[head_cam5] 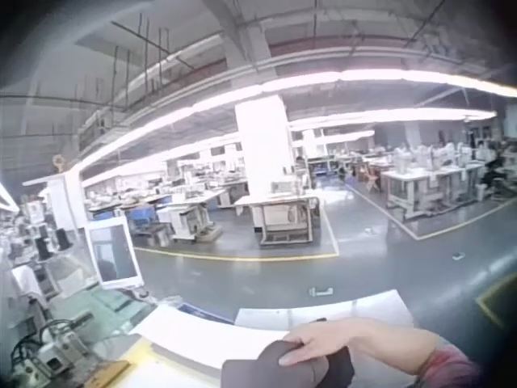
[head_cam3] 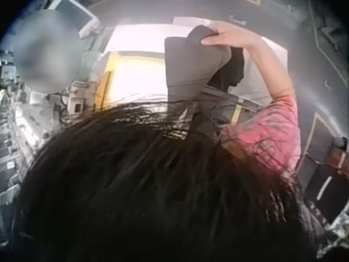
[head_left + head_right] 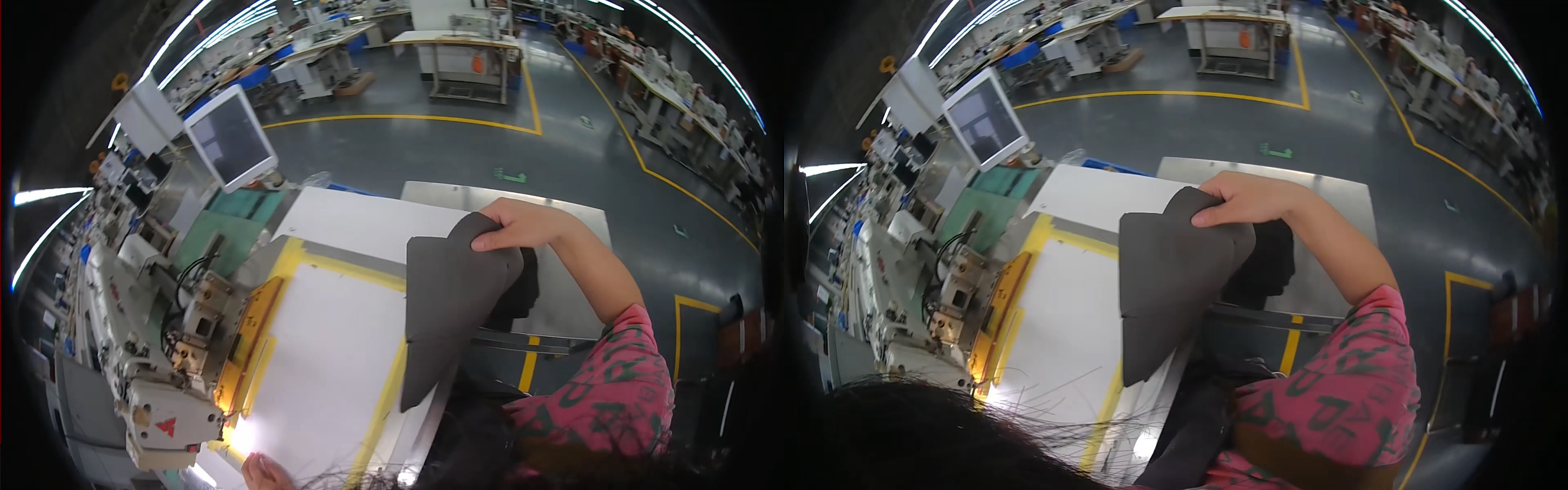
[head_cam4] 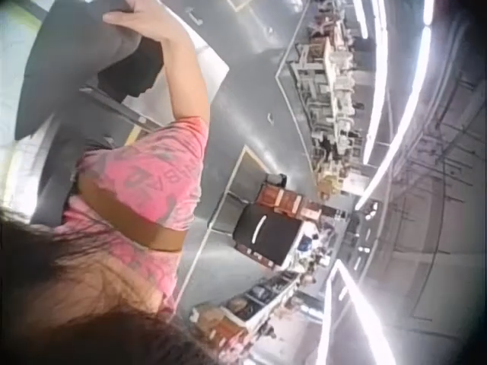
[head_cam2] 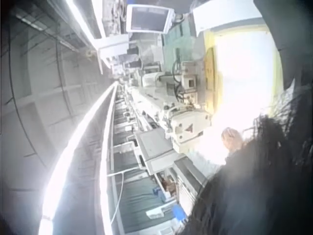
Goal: Operating an industrial sewing machine to stitch black leather components together.
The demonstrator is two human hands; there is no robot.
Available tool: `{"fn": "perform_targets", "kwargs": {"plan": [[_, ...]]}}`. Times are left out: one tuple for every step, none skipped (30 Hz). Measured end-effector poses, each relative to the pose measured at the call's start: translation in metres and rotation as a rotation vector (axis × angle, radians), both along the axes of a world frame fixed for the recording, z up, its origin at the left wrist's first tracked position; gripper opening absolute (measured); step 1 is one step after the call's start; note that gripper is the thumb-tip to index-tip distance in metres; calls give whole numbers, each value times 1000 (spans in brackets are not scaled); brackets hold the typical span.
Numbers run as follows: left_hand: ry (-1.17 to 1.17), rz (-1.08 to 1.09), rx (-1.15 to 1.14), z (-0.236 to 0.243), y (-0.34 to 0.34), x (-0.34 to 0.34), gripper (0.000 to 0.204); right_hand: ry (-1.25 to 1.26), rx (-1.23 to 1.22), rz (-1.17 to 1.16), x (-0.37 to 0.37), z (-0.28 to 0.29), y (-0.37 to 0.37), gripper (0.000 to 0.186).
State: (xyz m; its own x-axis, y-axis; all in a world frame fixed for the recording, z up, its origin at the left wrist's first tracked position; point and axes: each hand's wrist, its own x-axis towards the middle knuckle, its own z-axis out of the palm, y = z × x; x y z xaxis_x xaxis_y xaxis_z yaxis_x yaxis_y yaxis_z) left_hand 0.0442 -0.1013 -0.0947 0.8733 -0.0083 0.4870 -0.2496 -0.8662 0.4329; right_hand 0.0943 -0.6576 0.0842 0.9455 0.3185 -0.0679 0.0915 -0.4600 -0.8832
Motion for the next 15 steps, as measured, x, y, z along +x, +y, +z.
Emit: {"fn": "perform_targets", "kwargs": {"plan": [[7,-46,-24,-7,-6,11,17,38,-161,-65,-5,-4,-25,35],[9,-83,-46,-14,-12,22,17,86,-249,-144,-8,-16,-51,35],[10,-114,-65,-20,-16,32,17,136,-333,-217,-12,-29,-77,35],[11,-131,-76,-24,-16,39,17,119,-492,-260,-12,-38,-99,33],[11,-146,-89,-26,-17,46,17,102,-654,-298,-13,-42,-118,31],[9,-151,-98,-28,-14,49,17,108,-650,-308,-13,-44,-130,31],[6,-154,-107,-28,-11,52,17,21,-645,-423,-14,-44,-140,29],[1,-155,-116,-27,-8,55,17,-68,-638,-537,-14,-45,-147,27],[-1,-149,-125,-28,-4,56,17,-66,-634,-536,-13,-51,-151,27],[-5,-142,-134,-29,0,56,17,-192,-675,-624,-12,-57,-155,25],[-10,-136,-146,-30,3,57,17,-320,-716,-712,-9,-63,-160,24],[-13,-126,-158,-31,5,58,17,-321,-714,-708,-7,-74,-159,24],[-18,-112,-168,-31,9,56,17,-364,-727,-732,-6,-89,-153,25],[-23,-98,-180,-31,12,55,17,-409,-741,-756,-4,-105,-148,26],[-29,-84,-194,-32,15,53,17,-373,-752,-728,-3,-124,-145,28]]}}
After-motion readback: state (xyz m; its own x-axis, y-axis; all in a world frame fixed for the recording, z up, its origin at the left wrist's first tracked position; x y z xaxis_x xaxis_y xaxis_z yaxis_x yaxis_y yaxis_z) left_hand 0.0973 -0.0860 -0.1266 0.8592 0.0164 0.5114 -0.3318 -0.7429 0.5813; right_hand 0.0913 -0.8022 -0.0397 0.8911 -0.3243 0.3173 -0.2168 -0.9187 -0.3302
